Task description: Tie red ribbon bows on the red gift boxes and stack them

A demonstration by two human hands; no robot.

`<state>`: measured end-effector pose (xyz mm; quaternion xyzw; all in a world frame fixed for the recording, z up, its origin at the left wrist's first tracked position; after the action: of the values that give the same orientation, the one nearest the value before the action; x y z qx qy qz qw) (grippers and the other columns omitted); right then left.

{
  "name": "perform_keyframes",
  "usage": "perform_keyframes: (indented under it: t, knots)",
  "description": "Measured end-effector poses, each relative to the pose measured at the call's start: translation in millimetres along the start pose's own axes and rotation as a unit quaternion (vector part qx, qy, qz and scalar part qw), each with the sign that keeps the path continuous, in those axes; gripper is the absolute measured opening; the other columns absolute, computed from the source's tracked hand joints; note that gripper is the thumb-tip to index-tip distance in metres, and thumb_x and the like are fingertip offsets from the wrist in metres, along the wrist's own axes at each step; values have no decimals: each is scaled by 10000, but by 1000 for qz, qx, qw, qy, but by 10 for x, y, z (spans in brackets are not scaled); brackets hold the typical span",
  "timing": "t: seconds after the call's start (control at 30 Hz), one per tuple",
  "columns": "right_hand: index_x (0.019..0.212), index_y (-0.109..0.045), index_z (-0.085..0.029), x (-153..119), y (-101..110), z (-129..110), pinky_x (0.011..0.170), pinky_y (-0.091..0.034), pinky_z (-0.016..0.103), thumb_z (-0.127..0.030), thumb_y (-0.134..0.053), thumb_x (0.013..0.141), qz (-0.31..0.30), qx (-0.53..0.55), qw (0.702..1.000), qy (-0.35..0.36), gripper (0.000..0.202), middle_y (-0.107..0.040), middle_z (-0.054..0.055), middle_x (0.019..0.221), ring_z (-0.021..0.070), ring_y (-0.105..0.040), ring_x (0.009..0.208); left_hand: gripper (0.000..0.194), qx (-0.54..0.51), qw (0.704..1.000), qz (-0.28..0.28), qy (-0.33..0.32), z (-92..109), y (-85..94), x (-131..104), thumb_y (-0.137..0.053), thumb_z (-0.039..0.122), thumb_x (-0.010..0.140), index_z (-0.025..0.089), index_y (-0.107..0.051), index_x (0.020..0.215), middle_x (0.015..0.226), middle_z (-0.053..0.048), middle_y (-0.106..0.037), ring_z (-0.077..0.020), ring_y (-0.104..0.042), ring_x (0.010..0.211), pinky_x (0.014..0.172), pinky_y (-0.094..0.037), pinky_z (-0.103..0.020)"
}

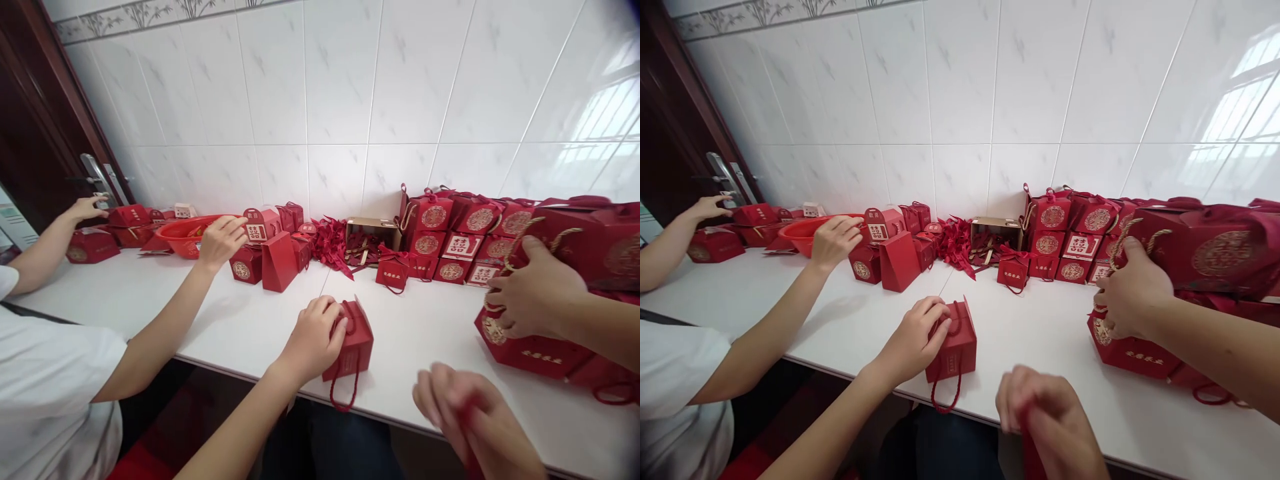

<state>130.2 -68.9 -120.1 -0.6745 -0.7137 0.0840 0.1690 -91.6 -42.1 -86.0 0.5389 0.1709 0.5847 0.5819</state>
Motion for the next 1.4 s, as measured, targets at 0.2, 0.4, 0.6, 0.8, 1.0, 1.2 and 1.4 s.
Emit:
perform_keyframes:
  t: [0.2, 0.4, 0.6, 0.8, 1.0, 1.2, 1.4]
  knots:
    - [788, -727, -220, -8, -142, 415, 684, -484, 242, -314, -873, 537, 86, 150, 977, -122, 306, -686, 7, 824, 116, -589, 712, 155, -20, 991, -114, -69, 380, 125, -119, -435, 83, 757, 202, -507, 827, 920, -32, -550, -192, -514, 907, 799, -459, -319]
    - [814, -721, -187, -20, -184, 491, 634, -497, 195, -285, -839, 610, 47, 177, 972, -150, 256, -660, -1, 726, 102, -589, 670, 56, 57, 974, -198, -98, 526, 218, -72, -505, 157, 713, 198, -494, 749, 884, -41, -549, -207, -530, 821, 677, -479, -317]
    - [810, -720, -176, -58, -138, 505, 620, -489, 196, -292, -809, 658, 33, 175, 973, -145, 211, -630, -2, 683, 100, -568, 648, 113, 82, 968, -197, -131, 570, 153, 62, -445, 120, 819, 185, -517, 760, 923, -76, -575, -241, -541, 923, 801, -473, -403]
    - [815, -706, -190, -69, 33, 520, 635, -476, 198, -304, -813, 654, 66, 174, 972, -145, 224, -641, -2, 723, 107, -569, 682, 63, -54, 979, 193, 40, 259, 497, 224, -451, 259, 898, 207, -483, 912, 1044, -68, -554, -217, -537, 1046, 928, -445, -391]
    - [801, -654, -196, -92, 54, 459, 726, -454, 256, -374, -720, 758, 13, 148, 981, -128, 194, -642, 17, 795, 151, -587, 785, 416, -75, 991, -109, 6, 294, 379, -271, -546, 469, 854, 328, -465, 1236, 1358, -31, -478, -246, -474, 1246, 1021, -444, -413]
    - [728, -570, -185, -116, -79, 418, 674, -395, 237, -403, -639, 826, -62, 98, 983, -140, 249, -576, -7, 706, 120, -528, 687, 594, -37, 991, -126, -10, 286, -61, -445, -465, 377, 913, 312, -248, 1462, 1529, -31, -300, -274, -231, 1417, 1120, -323, -492]
    - [655, -527, -181, -56, -118, 310, 635, -359, 244, -479, -614, 818, -68, 12, 993, -97, 351, -547, 0, 632, 127, -469, 641, 404, -52, 994, -78, -48, 372, -133, -261, -446, 338, 929, 296, -493, 1328, 1450, -48, -431, -274, -328, 1371, 1081, -387, -481]
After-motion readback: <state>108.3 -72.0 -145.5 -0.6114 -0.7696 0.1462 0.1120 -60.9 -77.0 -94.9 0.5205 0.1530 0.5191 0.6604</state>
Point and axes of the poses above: each hand's wrist, its own x-axis towards the middle knuckle, its own y-axis out of the back of the hand, z = x × y, the point moved 4 cm from there along x, towards the middle knuckle
